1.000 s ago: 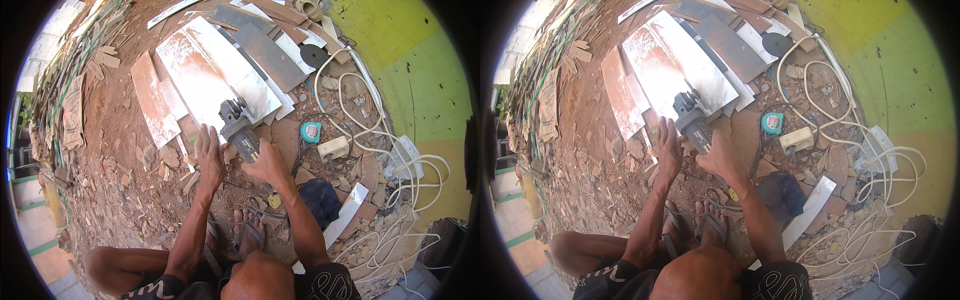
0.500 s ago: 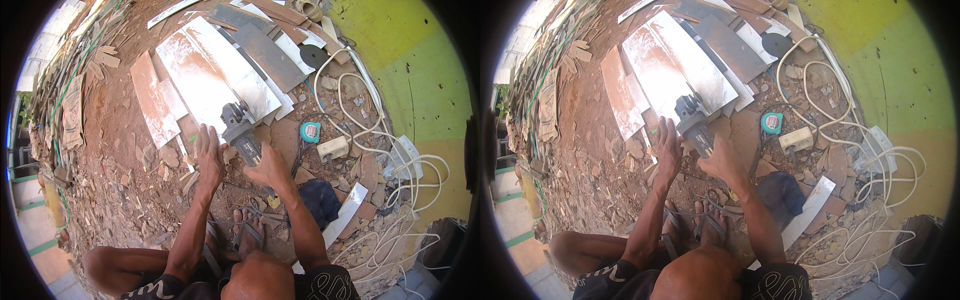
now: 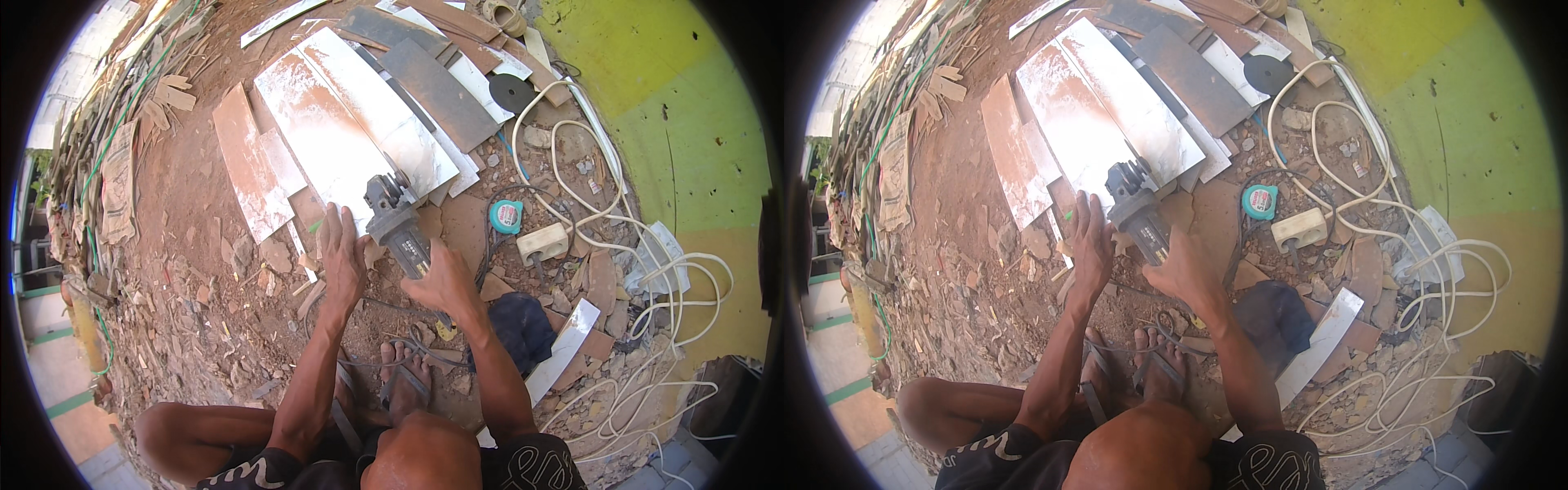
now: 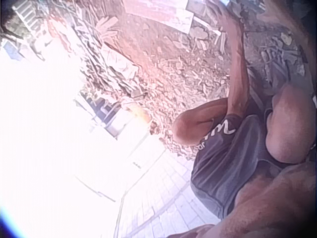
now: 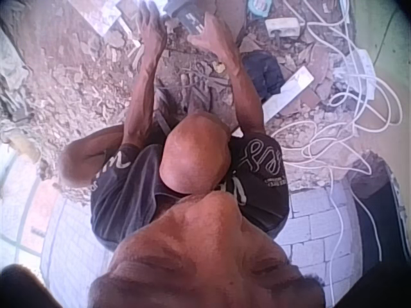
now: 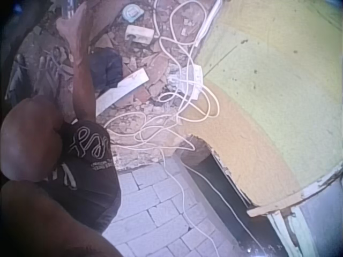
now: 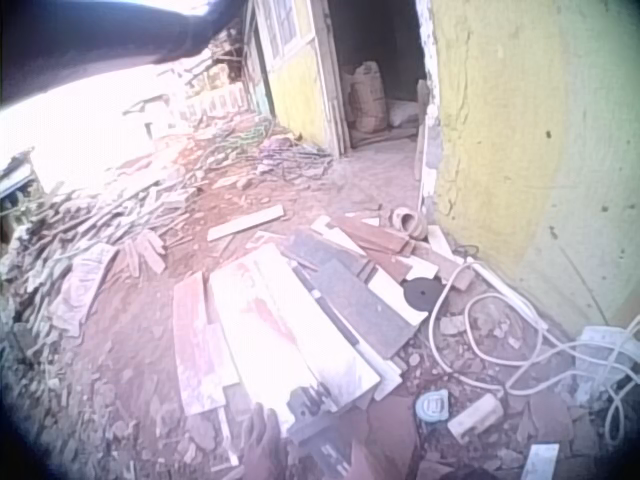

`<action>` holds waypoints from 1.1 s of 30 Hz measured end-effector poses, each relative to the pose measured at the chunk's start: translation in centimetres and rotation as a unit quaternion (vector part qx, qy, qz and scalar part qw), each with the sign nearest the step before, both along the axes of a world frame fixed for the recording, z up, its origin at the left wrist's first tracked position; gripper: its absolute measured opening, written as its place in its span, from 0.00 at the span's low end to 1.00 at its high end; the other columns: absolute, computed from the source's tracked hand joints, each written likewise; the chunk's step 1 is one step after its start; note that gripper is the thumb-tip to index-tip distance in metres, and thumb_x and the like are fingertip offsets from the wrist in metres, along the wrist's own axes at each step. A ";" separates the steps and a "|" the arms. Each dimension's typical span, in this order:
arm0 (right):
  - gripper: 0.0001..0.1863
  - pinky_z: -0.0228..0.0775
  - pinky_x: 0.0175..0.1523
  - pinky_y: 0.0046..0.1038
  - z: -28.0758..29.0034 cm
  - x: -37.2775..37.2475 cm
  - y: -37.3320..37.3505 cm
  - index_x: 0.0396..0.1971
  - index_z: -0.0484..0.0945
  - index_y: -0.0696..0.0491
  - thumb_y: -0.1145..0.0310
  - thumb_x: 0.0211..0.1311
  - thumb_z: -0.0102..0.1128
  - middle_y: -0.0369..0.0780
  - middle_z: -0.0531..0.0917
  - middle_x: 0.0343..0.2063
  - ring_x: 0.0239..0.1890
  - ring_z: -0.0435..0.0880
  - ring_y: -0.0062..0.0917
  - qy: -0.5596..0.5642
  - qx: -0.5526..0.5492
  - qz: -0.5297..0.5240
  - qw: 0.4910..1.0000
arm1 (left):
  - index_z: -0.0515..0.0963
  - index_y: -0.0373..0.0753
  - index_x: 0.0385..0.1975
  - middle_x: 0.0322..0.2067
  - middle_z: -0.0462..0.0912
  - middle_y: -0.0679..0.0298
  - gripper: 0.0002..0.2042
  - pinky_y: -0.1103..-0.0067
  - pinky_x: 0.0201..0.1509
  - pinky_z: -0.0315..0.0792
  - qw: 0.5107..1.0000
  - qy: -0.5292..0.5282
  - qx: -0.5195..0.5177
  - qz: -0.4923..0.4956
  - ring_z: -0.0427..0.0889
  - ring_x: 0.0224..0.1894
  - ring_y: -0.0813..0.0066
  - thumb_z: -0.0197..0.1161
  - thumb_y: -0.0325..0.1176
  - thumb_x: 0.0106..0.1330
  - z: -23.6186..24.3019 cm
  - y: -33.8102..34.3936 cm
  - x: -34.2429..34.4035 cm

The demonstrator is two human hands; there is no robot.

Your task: The person wipes a white rectangular tile with a cloth, then uses an angle grinder to cut the tile into smaller pieces. The person handles the tile and grinder with both hands while sitting on the ground.

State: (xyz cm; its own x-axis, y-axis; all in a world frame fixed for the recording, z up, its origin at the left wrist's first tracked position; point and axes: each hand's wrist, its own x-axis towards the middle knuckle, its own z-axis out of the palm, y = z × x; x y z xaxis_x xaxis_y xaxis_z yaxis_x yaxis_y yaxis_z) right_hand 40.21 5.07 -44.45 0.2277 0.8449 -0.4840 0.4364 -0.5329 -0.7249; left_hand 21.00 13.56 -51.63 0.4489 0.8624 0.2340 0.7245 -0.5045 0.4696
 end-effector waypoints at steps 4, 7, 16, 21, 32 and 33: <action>0.25 0.79 0.42 0.42 0.1 -0.1 -0.4 0.38 0.75 0.67 0.65 0.41 0.69 0.58 0.84 0.28 0.34 0.88 0.50 0.002 0.027 -0.011 1.000 | 0.56 0.38 0.74 0.73 0.55 0.38 0.33 0.53 0.71 0.60 1.000 0.005 0.027 0.000 0.60 0.71 0.34 0.61 0.27 0.70 0.0 0.0 0.1; 0.25 0.78 0.41 0.43 -0.4 -0.1 -0.7 0.37 0.75 0.67 0.65 0.41 0.69 0.57 0.84 0.27 0.33 0.87 0.51 -0.004 0.040 -0.010 0.999 | 0.58 0.35 0.73 0.74 0.53 0.40 0.30 0.53 0.74 0.56 1.000 -0.002 -0.001 0.004 0.55 0.73 0.36 0.57 0.27 0.72 0.1 0.1 0.1; 0.23 0.77 0.40 0.44 -0.4 -0.3 -1.5 0.35 0.75 0.67 0.66 0.41 0.69 0.57 0.83 0.26 0.32 0.86 0.52 -0.008 0.073 -0.025 0.997 | 0.55 0.38 0.75 0.73 0.54 0.37 0.32 0.51 0.72 0.57 1.000 0.003 0.026 -0.007 0.59 0.71 0.34 0.59 0.27 0.72 0.4 0.1 0.0; 0.23 0.77 0.40 0.43 -0.6 -0.2 -2.0 0.34 0.75 0.67 0.65 0.41 0.69 0.57 0.83 0.27 0.32 0.86 0.52 -0.025 0.074 -0.023 0.997 | 0.58 0.37 0.73 0.73 0.55 0.38 0.30 0.51 0.73 0.57 1.000 -0.007 -0.003 0.009 0.58 0.72 0.34 0.58 0.29 0.73 0.8 -0.1 0.3; 0.23 0.77 0.42 0.43 -0.5 -0.4 -1.2 0.35 0.75 0.66 0.65 0.41 0.69 0.58 0.84 0.28 0.34 0.86 0.53 -0.029 0.049 -0.017 0.998 | 0.63 0.28 0.69 0.71 0.58 0.38 0.26 0.56 0.75 0.56 1.000 -0.015 -0.016 0.019 0.57 0.74 0.39 0.56 0.28 0.72 0.7 -0.2 0.2; 0.23 0.77 0.42 0.43 -0.3 -0.4 -0.9 0.35 0.75 0.66 0.65 0.41 0.69 0.59 0.84 0.28 0.34 0.86 0.53 -0.024 0.050 -0.019 0.998 | 0.63 0.30 0.69 0.72 0.58 0.39 0.26 0.56 0.75 0.57 1.000 -0.017 -0.012 0.023 0.58 0.73 0.39 0.57 0.29 0.72 0.6 -0.1 0.1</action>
